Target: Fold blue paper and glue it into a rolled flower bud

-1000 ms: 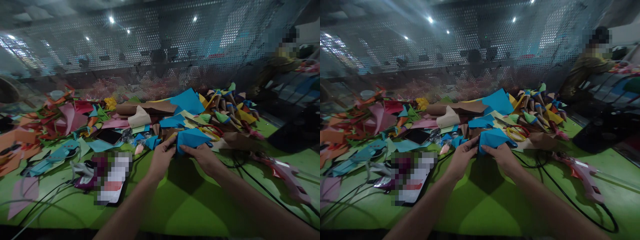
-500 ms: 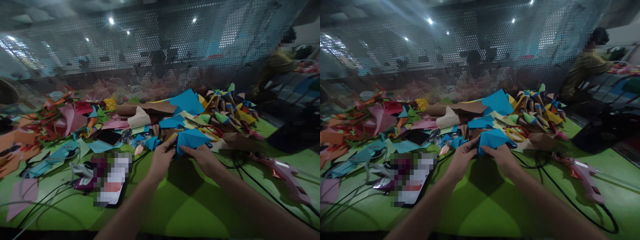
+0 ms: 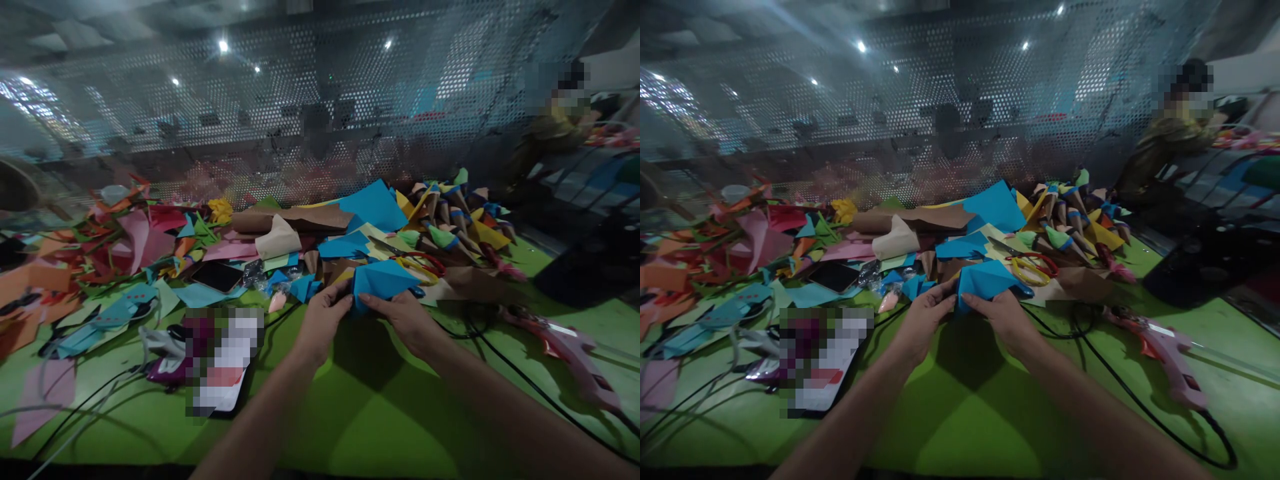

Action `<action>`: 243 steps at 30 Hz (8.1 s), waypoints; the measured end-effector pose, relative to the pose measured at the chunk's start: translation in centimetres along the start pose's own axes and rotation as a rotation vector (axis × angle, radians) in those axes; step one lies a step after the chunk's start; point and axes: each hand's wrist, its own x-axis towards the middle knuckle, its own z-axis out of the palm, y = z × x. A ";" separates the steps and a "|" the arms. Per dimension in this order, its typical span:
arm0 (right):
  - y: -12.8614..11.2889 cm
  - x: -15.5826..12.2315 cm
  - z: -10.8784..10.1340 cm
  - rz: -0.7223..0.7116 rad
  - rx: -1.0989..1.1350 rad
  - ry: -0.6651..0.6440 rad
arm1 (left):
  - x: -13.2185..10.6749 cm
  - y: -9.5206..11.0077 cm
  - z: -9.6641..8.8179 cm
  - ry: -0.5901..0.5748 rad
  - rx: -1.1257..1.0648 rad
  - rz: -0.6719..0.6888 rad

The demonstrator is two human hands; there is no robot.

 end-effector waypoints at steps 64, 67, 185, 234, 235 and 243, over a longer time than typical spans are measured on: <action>0.3 0.4 -1.1 0.078 0.001 0.239 | 0.3 0.1 -0.6 0.113 0.497 0.264; 0.2 0.3 -0.9 0.076 0.076 0.197 | 0.2 0.5 -0.2 0.087 0.374 0.227; -2.2 0.9 -2.9 -0.657 -0.866 0.162 | 0.0 0.6 -0.7 0.213 0.790 0.293; -1.9 1.2 -3.6 -0.141 -0.200 0.081 | 0.6 2.2 -2.4 0.073 0.476 0.192; -1.9 1.2 -3.6 -0.144 -0.208 0.087 | 0.6 2.2 -2.5 0.074 0.472 0.187; -2.0 1.0 -3.5 -0.267 -0.415 0.110 | 0.2 2.8 -2.9 0.000 0.784 0.247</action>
